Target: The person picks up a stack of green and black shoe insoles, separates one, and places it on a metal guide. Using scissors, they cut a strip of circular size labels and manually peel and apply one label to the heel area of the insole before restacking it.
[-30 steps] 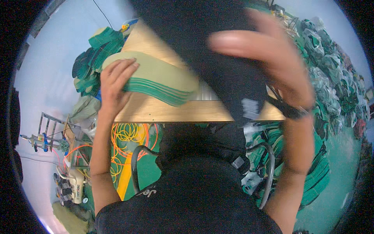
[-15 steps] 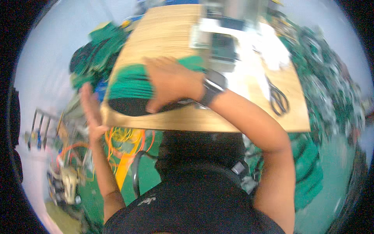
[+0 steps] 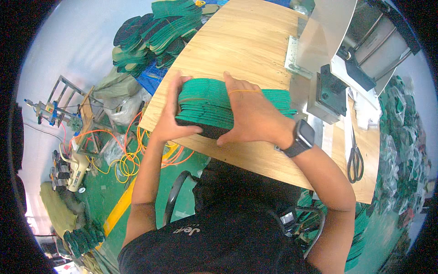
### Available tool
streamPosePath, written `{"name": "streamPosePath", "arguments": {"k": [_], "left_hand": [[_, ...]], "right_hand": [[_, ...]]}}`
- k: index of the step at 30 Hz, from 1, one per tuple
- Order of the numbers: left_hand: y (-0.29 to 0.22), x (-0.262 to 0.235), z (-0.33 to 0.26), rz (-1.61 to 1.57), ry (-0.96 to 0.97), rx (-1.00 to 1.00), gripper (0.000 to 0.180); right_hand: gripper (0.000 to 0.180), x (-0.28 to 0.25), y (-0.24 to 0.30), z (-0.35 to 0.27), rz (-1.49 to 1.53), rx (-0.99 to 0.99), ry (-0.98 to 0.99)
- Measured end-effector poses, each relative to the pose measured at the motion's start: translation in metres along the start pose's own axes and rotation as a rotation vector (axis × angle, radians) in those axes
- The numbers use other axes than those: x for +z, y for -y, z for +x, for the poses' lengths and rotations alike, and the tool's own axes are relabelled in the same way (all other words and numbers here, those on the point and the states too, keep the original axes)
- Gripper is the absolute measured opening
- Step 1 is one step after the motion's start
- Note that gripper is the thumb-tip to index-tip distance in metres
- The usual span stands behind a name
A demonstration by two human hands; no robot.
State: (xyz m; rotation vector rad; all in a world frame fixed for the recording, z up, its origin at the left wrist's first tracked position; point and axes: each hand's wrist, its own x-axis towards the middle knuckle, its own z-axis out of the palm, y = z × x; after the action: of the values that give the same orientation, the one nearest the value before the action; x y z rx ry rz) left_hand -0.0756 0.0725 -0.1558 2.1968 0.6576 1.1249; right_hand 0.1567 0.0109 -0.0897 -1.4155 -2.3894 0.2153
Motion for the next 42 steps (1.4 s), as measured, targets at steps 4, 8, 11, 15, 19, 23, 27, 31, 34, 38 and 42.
{"name": "streamPosePath", "arguments": {"k": [4,8,11,15,19,23,27,31,34,38,42], "left_hand": [[-0.008,-0.001,-0.004,-0.315,-0.054,-0.039,0.090],[-0.004,-0.020,-0.017,-0.821,-0.169,-0.141,0.048],[-0.050,0.007,0.005,-0.736,0.180,-0.049,0.039],[-0.114,0.064,-0.001,-0.983,0.348,0.115,0.025],[-0.150,0.083,-0.003,-0.954,0.330,0.001,0.024],[-0.160,0.115,0.009,-0.956,0.344,-0.045,0.023],[-0.167,0.134,0.012,-0.959,0.346,-0.095,0.022],[-0.173,0.145,0.016,-0.949,0.349,-0.129,0.021],[-0.168,0.145,0.026,-0.943,0.339,-0.149,0.021],[-0.141,0.125,0.072,-1.046,0.349,-0.131,0.020],[-0.156,0.088,0.083,-0.864,0.737,0.176,0.006]], "right_hand": [[0.104,-0.004,0.000,0.004,0.015,-0.026,0.033],[0.099,-0.026,0.043,-0.033,0.216,-0.155,-0.029],[0.097,-0.053,0.082,-0.058,0.749,-0.233,0.152],[0.106,-0.063,0.079,-0.089,0.854,-0.416,-0.027],[0.109,-0.021,0.058,-0.145,1.178,-0.494,-0.052],[0.111,0.010,0.027,-0.199,1.382,-0.436,-0.063],[0.112,-0.013,0.038,-0.211,1.542,-0.182,-0.017],[0.112,-0.024,0.033,-0.211,1.077,-0.390,-0.203],[0.112,-0.047,0.048,-0.217,1.278,-0.134,-0.199],[0.118,-0.063,0.057,-0.213,0.890,-0.118,-0.444],[0.104,-0.102,0.077,-0.228,0.372,-0.082,-0.388]]}}
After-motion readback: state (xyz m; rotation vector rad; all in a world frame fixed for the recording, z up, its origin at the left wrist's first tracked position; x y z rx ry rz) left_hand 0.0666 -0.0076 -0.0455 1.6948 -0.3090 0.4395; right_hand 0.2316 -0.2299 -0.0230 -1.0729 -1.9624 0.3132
